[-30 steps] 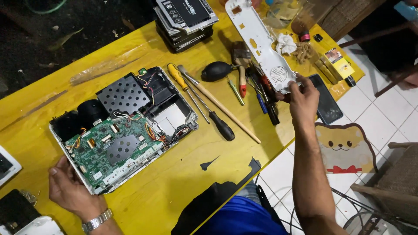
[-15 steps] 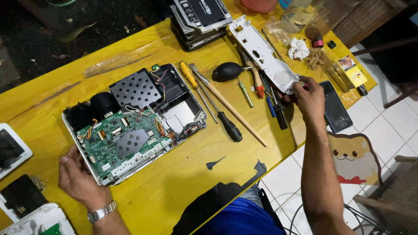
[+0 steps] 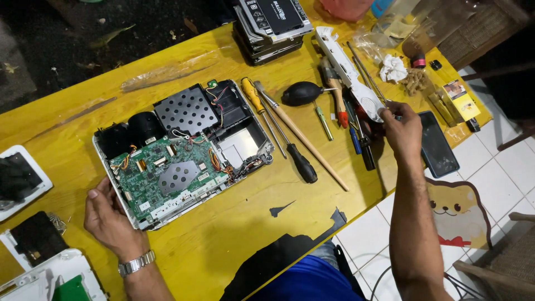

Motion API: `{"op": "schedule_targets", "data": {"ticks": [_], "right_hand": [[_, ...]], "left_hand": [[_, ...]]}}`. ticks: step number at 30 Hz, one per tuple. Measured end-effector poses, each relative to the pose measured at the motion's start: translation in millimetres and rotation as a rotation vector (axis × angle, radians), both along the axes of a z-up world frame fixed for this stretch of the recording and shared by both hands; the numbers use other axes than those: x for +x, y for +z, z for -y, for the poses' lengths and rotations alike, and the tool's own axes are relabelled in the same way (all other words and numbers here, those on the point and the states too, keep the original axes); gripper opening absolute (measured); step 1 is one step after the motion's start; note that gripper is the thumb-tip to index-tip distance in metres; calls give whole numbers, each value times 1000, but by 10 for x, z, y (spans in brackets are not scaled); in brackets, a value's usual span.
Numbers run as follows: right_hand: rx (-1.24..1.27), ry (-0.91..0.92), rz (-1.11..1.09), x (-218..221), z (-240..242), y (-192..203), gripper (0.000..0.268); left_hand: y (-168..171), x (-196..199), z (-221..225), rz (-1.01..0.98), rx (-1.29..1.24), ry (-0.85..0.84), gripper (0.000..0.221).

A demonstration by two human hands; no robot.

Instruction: Removing the top casing of a projector and cleaning the interior components with a brush

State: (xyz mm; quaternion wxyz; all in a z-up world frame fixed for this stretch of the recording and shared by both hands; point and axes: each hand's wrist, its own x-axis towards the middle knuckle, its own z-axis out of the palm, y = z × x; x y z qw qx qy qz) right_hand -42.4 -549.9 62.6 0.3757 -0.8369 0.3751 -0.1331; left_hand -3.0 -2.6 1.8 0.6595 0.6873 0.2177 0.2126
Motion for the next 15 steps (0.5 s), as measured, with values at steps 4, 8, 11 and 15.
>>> {"op": "schedule_targets", "data": {"ticks": [4,8,11,15], "right_hand": [[43,-14,13,-8,7,-10,28],[-13,-52,13,-53,-82,108,32],[-175,12,112,-133,-208,189,32],[-232,220,277,-171,-766,461,37]], "left_hand": [[24,5,23,8,-12,-5,38],[11,19,28,19,-109,-24,37],[-37,42,14,49,-121,-17,36],[-68,66,-5,93,-153,-26,39]]}}
